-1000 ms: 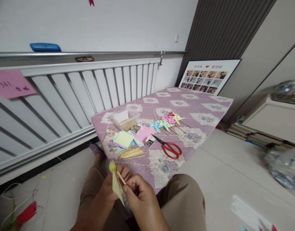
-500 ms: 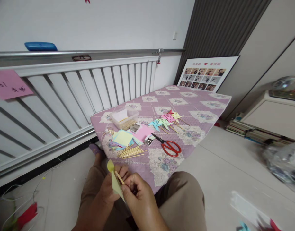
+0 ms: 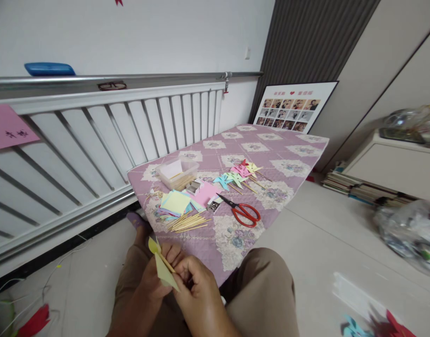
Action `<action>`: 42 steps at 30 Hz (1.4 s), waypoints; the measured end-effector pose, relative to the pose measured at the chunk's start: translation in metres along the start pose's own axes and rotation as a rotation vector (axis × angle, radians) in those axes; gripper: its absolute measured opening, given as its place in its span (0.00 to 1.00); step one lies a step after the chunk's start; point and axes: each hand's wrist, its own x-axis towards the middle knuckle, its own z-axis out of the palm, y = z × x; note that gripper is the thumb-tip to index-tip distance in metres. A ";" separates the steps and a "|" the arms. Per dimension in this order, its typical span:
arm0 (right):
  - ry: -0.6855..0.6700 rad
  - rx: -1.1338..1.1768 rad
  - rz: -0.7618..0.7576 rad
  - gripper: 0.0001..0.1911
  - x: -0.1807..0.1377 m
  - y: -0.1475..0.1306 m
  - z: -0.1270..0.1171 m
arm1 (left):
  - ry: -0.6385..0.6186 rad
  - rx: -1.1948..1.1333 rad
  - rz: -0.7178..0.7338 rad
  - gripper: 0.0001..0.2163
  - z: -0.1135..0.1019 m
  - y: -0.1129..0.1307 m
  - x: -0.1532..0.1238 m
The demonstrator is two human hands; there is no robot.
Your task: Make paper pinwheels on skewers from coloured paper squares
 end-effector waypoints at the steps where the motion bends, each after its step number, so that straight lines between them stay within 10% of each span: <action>1: 0.003 -0.019 -0.020 0.08 0.000 -0.001 0.000 | 0.002 -0.001 -0.004 0.25 0.000 0.000 -0.001; 19: -0.062 0.080 0.073 0.09 -0.003 -0.003 0.002 | 0.019 0.061 0.035 0.16 0.027 0.018 -0.004; 42: -0.068 -0.111 -0.035 0.08 -0.002 0.007 0.003 | -0.013 0.095 0.050 0.23 0.000 0.010 -0.006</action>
